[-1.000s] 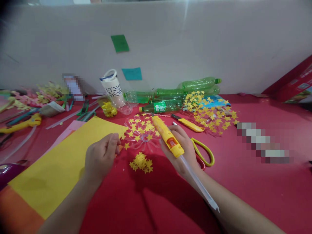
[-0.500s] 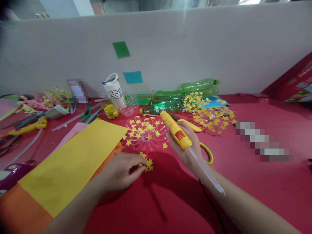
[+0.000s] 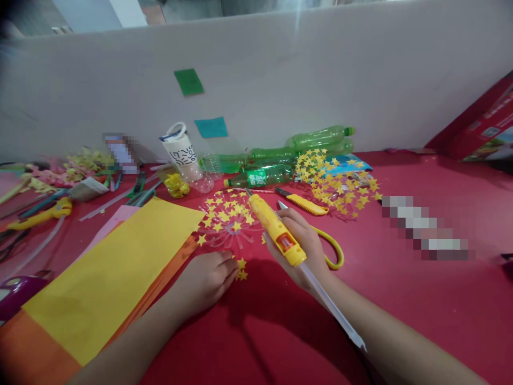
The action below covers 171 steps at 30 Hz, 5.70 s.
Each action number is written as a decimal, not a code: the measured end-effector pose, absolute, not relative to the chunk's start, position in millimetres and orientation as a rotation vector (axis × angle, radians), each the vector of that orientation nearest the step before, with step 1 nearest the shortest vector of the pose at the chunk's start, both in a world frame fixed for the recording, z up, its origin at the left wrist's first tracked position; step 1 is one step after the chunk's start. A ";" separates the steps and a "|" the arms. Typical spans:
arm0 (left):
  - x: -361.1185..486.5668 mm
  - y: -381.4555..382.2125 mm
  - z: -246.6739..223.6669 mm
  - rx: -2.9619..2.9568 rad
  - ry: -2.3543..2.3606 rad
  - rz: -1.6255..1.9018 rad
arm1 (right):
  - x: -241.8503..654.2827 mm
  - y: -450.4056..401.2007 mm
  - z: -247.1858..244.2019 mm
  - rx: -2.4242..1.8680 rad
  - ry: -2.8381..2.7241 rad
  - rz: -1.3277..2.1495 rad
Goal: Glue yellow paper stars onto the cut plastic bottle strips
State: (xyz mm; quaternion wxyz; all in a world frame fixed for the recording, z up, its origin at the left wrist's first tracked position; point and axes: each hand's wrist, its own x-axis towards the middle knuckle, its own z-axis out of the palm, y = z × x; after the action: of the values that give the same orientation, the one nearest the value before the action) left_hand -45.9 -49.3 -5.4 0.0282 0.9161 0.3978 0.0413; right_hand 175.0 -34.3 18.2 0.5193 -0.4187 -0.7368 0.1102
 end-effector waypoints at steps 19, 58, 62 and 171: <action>-26.9 -59.7 -3.4 1.916 1.225 0.760 | 172.5 -44.2 17.1 -0.958 -1.837 0.328; -45.2 -57.5 22.5 1.418 1.342 1.237 | 152.7 -64.1 25.3 -0.848 -2.100 0.393; -45.0 -57.7 22.4 1.428 1.347 1.240 | 153.4 -64.1 24.1 -0.909 -2.132 0.468; -39.7 -66.8 6.3 1.293 1.025 0.946 | 138.8 -49.1 2.0 -1.036 -1.959 0.578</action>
State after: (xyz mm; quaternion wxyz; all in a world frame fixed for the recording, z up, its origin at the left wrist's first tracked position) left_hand -39.7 -66.8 6.3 0.5810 0.5534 0.4385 0.4048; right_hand 138.8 -49.1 2.0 0.4127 -0.4120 -0.7792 0.2299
